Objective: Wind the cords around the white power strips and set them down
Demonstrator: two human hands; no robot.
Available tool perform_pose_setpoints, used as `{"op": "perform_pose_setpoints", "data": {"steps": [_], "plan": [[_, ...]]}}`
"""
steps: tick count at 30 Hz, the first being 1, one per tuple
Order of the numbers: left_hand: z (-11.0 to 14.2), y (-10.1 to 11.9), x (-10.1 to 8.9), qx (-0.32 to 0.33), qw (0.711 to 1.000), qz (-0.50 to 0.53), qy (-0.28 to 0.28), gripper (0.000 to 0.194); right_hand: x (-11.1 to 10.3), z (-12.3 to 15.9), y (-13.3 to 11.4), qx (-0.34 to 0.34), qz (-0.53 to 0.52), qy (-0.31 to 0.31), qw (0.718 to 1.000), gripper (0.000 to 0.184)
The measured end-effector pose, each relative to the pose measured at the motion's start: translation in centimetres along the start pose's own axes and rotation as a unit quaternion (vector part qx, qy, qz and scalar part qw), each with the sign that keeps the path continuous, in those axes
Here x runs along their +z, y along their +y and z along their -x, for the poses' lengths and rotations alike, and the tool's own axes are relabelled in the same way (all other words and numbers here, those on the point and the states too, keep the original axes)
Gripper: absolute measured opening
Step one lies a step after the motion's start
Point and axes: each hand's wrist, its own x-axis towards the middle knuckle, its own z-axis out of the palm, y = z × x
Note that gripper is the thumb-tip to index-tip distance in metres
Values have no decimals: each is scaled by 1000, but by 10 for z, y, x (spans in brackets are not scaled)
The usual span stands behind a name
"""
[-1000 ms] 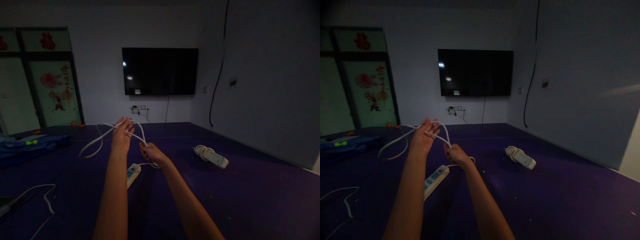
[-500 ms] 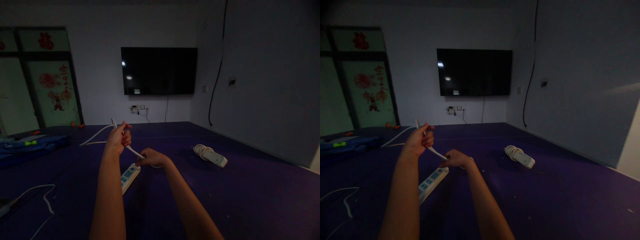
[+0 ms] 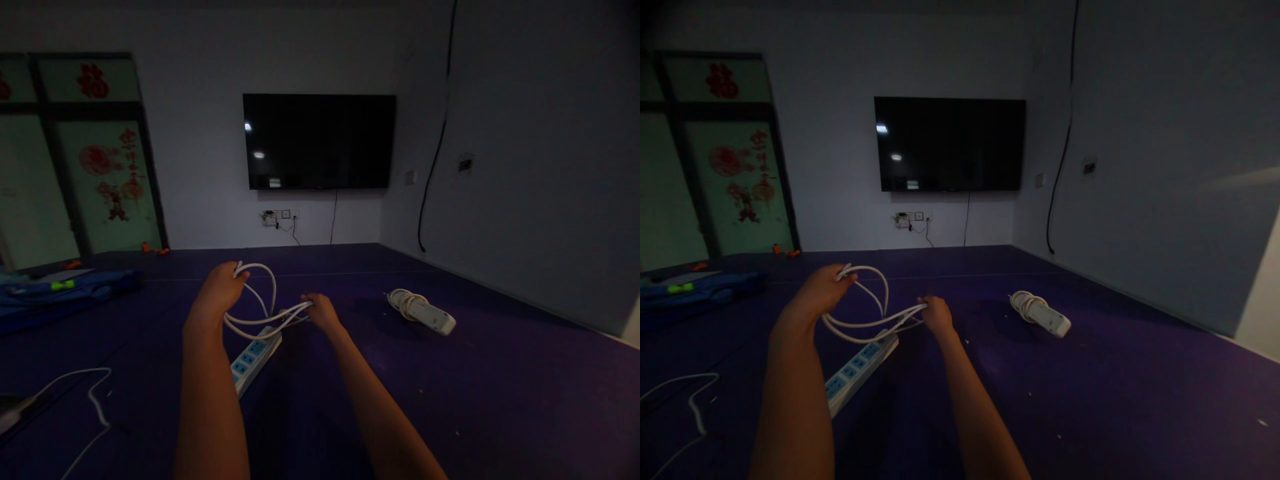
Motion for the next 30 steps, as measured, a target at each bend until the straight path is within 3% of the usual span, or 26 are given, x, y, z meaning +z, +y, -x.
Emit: {"op": "perform_pose_setpoints", "data": {"steps": [4,8,11,19,25,30], "plan": [[1,6,-6,21,998,-55,29,21,6,1,-7,-21,-76,57,995,32],[5,9,-14,0,993,-98,72,26,2,-1,-17,-58,-147,112,981,38],[6,8,-15,-15,992,-109,62,25,-6,-1,-25,-85,-178,151,969,38],[10,8,-12,86,993,-13,-84,23,-32,3,-55,-169,-215,182,944,46],[15,25,-4,139,972,-14,-188,28,-38,4,-68,-214,-244,151,934,49],[21,34,1,168,942,72,-281,28,-46,4,-72,-253,-241,142,926,49]]}}
